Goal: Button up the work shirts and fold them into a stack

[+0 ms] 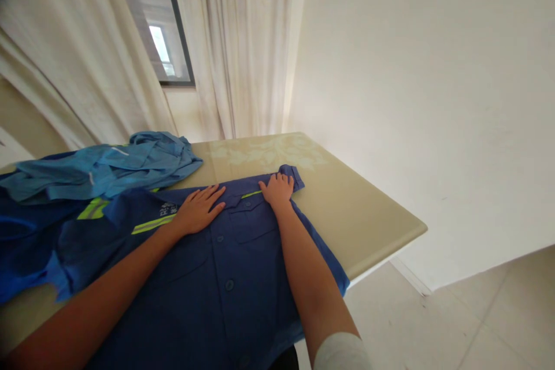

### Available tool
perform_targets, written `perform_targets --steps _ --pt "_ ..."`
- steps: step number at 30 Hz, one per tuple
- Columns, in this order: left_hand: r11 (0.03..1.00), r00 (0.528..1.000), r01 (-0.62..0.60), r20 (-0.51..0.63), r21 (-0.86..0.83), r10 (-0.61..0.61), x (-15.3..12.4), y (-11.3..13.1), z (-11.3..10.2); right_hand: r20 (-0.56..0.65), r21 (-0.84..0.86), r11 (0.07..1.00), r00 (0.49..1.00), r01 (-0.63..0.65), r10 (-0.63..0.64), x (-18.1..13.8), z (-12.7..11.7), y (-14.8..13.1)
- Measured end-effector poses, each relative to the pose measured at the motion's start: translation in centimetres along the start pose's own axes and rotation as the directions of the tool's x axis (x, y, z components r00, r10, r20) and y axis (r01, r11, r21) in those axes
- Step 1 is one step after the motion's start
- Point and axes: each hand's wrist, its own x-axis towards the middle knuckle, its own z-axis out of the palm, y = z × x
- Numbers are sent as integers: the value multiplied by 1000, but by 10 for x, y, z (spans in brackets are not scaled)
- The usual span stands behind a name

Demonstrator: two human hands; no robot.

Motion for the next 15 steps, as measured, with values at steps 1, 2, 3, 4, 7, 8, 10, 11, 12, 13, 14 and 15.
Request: perform_targets --steps 1,2,3,4,7,8,10,11,12,13,14,15 --pt "1000 1000 -2 -8 2 2 -1 -1 1 -9 5 999 999 -41 41 2 1 9" --pt "1000 1000 -5 -14 4 5 -2 -2 1 -31 10 996 996 -87 87 4 2 17" --pt "1000 1000 -7 -18 8 7 -3 -2 1 -64 12 990 988 -142 143 6 2 25" --pt "1000 1000 -8 -19 11 9 -4 -2 0 -102 15 978 973 -206 207 8 1 32" --pt "1000 1000 -5 -25 10 6 -7 -1 0 -147 42 905 893 -423 425 14 -5 51" --pt "1000 999 -9 -31 10 9 -7 0 -1 -131 54 877 868 -477 480 16 -9 57" --pt "1000 999 -16 -39 19 16 -6 2 -4 -68 95 831 829 -549 555 19 -15 65" --pt "1000 999 -9 -31 28 10 -3 4 -7 -25 131 815 820 -565 572 21 -17 69" --pt "999 1000 8 -16 40 -7 1 9 -11 16 173 804 818 -569 575 22 -19 71" --pt "998 999 34 1 54 -34 6 16 -15 46 213 798 822 -563 568 24 -20 73" --pt "996 998 63 7 65 -64 12 25 -19 53 245 800 831 -548 553 25 -20 74" --pt "994 996 85 -8 70 -85 19 36 -21 32 262 811 844 -524 535 26 -20 75"
